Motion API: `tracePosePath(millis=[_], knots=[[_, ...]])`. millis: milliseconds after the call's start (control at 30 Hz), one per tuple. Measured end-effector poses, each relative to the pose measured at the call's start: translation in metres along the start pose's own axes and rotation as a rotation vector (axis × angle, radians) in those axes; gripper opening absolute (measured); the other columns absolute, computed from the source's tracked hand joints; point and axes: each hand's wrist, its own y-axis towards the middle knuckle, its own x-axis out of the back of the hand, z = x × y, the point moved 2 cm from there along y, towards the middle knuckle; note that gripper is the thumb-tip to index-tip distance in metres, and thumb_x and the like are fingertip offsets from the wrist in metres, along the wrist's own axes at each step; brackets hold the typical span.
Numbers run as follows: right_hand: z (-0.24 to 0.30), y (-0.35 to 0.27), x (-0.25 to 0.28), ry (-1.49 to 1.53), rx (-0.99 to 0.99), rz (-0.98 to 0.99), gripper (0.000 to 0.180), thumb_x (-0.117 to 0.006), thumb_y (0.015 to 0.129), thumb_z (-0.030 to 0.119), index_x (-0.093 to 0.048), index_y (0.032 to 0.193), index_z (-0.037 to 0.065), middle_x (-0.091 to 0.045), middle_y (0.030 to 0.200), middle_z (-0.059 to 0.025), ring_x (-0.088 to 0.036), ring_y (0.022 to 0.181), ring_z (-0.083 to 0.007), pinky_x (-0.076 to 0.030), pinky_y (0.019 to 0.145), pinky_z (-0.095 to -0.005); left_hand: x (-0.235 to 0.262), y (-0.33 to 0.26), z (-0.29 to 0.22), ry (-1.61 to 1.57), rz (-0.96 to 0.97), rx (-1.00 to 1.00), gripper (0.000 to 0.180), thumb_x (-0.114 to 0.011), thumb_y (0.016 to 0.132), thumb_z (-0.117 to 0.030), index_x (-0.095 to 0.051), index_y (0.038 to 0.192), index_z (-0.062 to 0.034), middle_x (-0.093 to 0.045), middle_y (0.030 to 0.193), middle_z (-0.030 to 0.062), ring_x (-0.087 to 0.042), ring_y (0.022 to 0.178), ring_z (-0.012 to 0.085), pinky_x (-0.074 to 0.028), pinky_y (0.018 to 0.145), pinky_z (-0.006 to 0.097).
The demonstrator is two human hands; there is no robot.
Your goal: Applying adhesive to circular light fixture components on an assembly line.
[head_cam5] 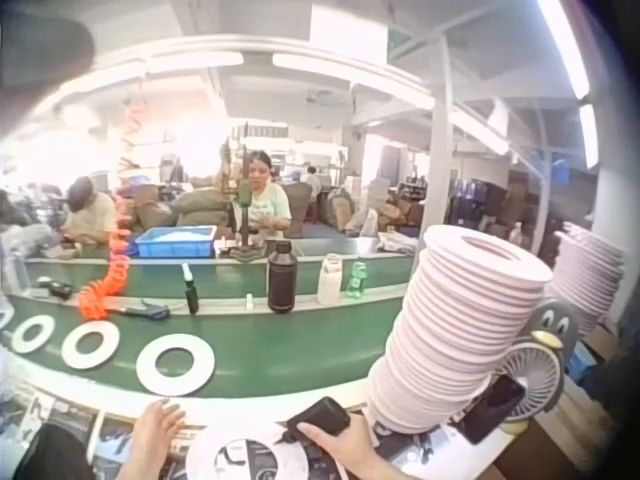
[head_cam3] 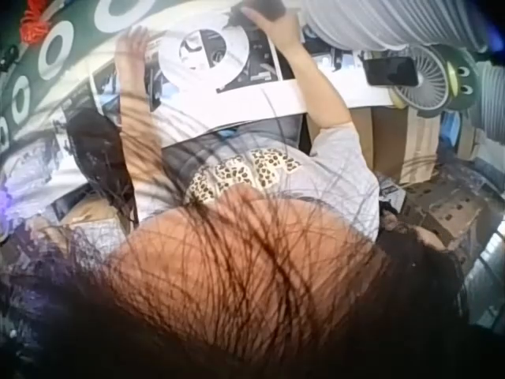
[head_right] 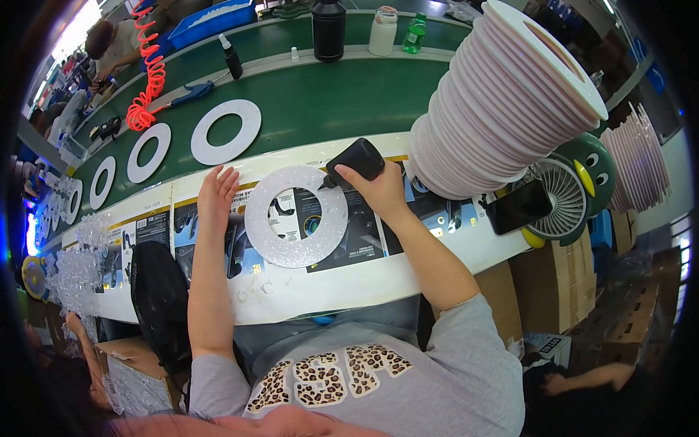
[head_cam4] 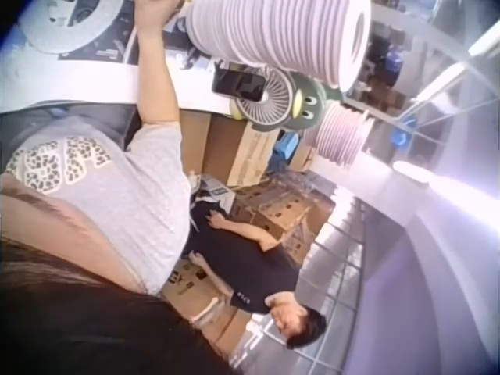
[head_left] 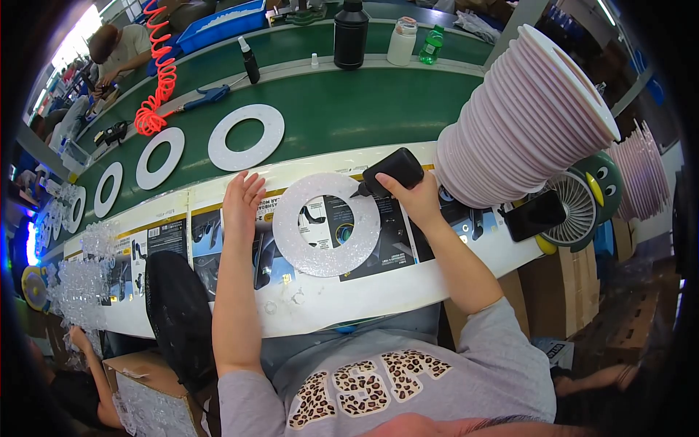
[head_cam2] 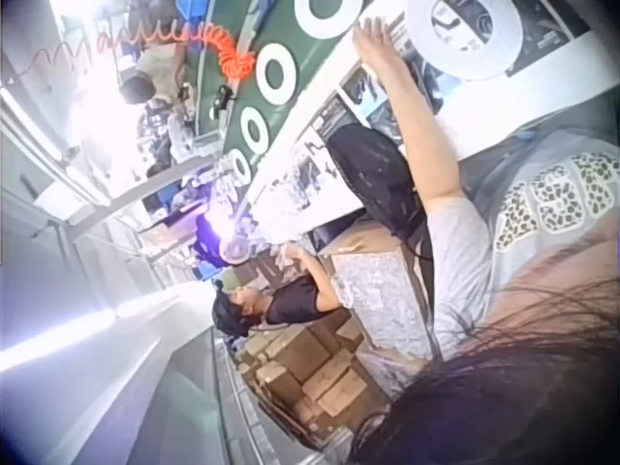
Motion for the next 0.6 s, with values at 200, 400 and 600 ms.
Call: tracePosePath(millis=[200,400,600], knots=[[0.0039,-0.0006,0.0004,-0.027,-0.026,-0.008,0.028,-0.075,0.076,0.027,-0.068,0.084,0.000,-0.068,0.075,-0.0058,-0.062,0.068,-0.0104,-0.047,0.065,-0.0246,-0.0004,-0.0001,-0.0004,0.001,0.000,0.001,0.041,-0.048,0.095,-0.028,-0.044,0.124,0.0005,-0.052,0.120,0.0178,-0.055,0.109,0.0256,-0.046,0.090,0.034],[0.0030,0.0003,0.0021,-0.048,-0.033,-0.005,0.028,-0.075,0.077,0.027,-0.068,0.085,0.000,-0.068,0.075,-0.0058,-0.062,0.067,-0.0106,-0.047,0.065,-0.0244,-0.0008,-0.0001,-0.0002,0.000,-0.001,-0.002,0.041,-0.048,0.095,-0.028,-0.044,0.124,0.0008,-0.052,0.121,0.0182,-0.055,0.110,0.0261,-0.047,0.090,0.033],[0.0014,0.0002,0.0019,-0.009,-0.033,-0.028,0.028,-0.076,0.076,0.026,-0.068,0.083,0.000,-0.068,0.075,-0.0051,-0.062,0.066,-0.0100,-0.047,0.063,-0.0236,0.0003,0.0005,0.0001,-0.002,0.001,-0.003,0.041,-0.048,0.095,-0.028,-0.043,0.124,0.0009,-0.052,0.121,0.0182,-0.055,0.110,0.0261,-0.047,0.089,0.033]])
